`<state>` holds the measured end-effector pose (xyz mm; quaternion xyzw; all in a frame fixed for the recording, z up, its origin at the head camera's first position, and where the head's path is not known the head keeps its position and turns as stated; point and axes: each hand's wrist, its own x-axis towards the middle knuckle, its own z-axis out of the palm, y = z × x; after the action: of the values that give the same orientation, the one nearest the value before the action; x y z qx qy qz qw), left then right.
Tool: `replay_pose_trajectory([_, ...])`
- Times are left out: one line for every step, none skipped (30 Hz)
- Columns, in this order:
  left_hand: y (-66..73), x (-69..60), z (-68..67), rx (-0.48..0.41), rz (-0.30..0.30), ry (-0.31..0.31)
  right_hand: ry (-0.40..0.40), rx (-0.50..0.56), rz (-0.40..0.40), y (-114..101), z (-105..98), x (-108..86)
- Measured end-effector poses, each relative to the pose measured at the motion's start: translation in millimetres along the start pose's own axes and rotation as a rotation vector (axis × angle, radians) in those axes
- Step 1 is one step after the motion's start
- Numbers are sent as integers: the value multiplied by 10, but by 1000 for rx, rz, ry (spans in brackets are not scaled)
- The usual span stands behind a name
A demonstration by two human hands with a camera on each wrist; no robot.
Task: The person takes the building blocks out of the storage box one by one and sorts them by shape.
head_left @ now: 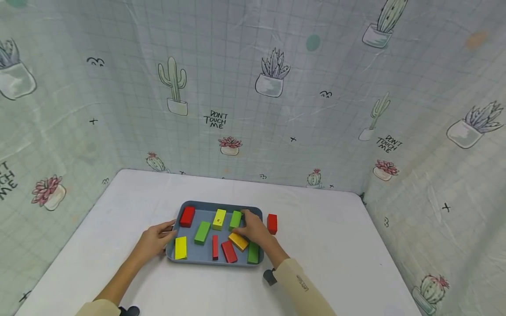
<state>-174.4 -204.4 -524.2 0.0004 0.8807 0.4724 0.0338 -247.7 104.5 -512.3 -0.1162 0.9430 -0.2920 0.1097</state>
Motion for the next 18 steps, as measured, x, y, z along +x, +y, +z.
replay_pose_trajectory([2,-1,1,1,1,1,-2,12,-1,3,-7,-10])
replay_pose_trajectory([3,-2,1,0,1,0,-3,19,0,4,-16,-19])
replay_pose_trajectory([6,-3,0,0,1,0,-1,20,-1,3,-27,-28])
replay_pose_trajectory([7,-4,-1,-1,-1,-1,3,21,-6,3,-38,-34])
replay_pose_trajectory([10,-5,-3,-2,-3,-2,7,18,-12,3,-51,-41])
replay_pose_trajectory([13,-6,-6,-4,-5,-3,13,16,-16,2,-66,-47])
replay_pose_trajectory([16,-7,-8,-3,-6,-4,18,14,-21,3,-80,-52])
replay_pose_trajectory([20,-8,-11,-4,-7,-4,23,10,-25,0,-98,-57])
replay_pose_trajectory([24,-8,-13,-4,-8,-5,27,11,-31,-2,-117,-62])
replay_pose_trajectory([30,-9,-16,-7,-10,-6,29,18,-37,-4,-139,-68])
replay_pose_trajectory([34,-9,-17,-6,-10,-7,29,21,-43,-6,-162,-76])
replay_pose_trajectory([38,-10,-18,-4,-10,-6,30,27,-52,-8,-189,-86])
replay_pose_trajectory([40,-9,-18,-2,-10,-7,27,28,-60,-8,-213,-94])
replay_pose_trajectory([43,-10,-19,-4,-12,-7,26,28,-67,-8,-238,-103])
replay_pose_trajectory([40,-9,-18,-4,-13,-8,26,31,-72,-5,-263,-112])
replay_pose_trajectory([39,-9,-18,-5,-15,-8,25,30,-75,0,-287,-123])
replay_pose_trajectory([32,-7,-17,-3,-15,-10,23,27,-77,9,-309,-134])
replay_pose_trajectory([27,-6,-16,-4,-17,-10,20,28,-78,20,-332,-146])
